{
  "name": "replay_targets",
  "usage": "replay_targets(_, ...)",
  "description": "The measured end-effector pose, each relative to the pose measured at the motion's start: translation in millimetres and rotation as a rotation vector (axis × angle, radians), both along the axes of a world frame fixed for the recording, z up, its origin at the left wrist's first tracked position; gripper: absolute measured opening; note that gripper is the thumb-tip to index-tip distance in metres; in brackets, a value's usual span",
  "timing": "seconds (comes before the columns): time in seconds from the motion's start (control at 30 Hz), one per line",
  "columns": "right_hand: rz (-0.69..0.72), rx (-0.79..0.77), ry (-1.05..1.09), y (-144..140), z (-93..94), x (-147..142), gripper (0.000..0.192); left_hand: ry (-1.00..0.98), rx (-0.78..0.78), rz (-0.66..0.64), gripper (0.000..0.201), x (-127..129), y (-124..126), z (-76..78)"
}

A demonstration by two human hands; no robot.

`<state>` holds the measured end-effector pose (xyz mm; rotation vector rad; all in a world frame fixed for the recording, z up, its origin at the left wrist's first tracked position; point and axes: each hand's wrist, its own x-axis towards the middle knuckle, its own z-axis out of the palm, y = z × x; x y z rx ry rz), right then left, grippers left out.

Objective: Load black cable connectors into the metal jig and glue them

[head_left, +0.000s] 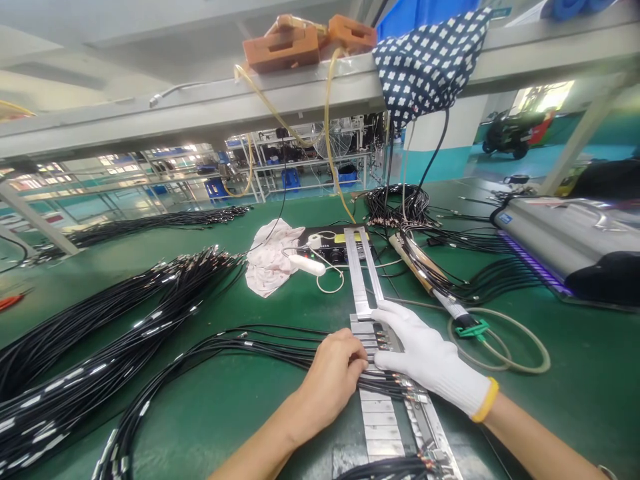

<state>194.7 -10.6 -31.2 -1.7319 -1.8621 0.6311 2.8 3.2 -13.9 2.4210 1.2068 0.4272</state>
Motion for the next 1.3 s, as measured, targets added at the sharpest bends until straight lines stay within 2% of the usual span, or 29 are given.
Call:
replay_targets(0.13, -0.005, -0.051, -0.099, -0.1, 6.8, -3.3, 0.071, 0.153, 0.101, -0.046, 0.027, -0.4, -5.3, 2.4)
replay_targets(0.27, -0.006, -0.083, -0.146, 1.5, 8.7, -4.1, 0.072, 0.317, 0.182, -0.088, 0.028, 7.3, -17.3, -9.2)
replay_targets(0.37, -0.016, -0.11, -0.158, 4.2, 9.9, -5.4, 0.073, 0.416, 0.223, -0.123, 0.037, 15.3, -26.6, -18.4)
replay_targets(0.5, -0.011, -0.125, -0.144, 5.6, 10.2, -7.0, 0.075, 0.468, 0.237, -0.118, 0.038, 19.5, -28.9, -17.0)
replay_targets(0.63, -0.019, -0.031, 0.008, 5.3, -2.0, 0.1, 0.072, 0.41, 0.202, -0.069, 0.034, 13.7, -18.1, -7.1)
replay_targets(0.73, -0.083, 0.083, 0.235, 8.8, -19.4, 11.6, 0.06, 0.324, 0.149, -0.049, 0.031, 6.6, -9.6, -1.8)
replay_targets(0.9, -0.123, 0.127, 0.417, 20.1, -39.7, 22.4, 0.049, 0.151, 0.012, -0.047, 0.019, -4.1, -6.0, 8.2)
replay_targets(1.07, -0.069, 0.148, 0.528, 26.0, -43.9, 22.2, 0.047, 0.009, -0.093, 0.012, 0.018, -11.3, -2.5, 20.2)
replay_targets(1.2, -0.023, 0.148, 0.6, 25.0, -43.4, 25.6, 0.047, -0.068, -0.165, 0.013, 0.017, -13.8, 1.4, 19.0)
replay_targets(1.3, 0.042, 0.135, 0.627, 21.4, -35.5, 29.9, 0.046, -0.096, -0.196, 0.025, 0.019, -13.1, 2.6, 15.9)
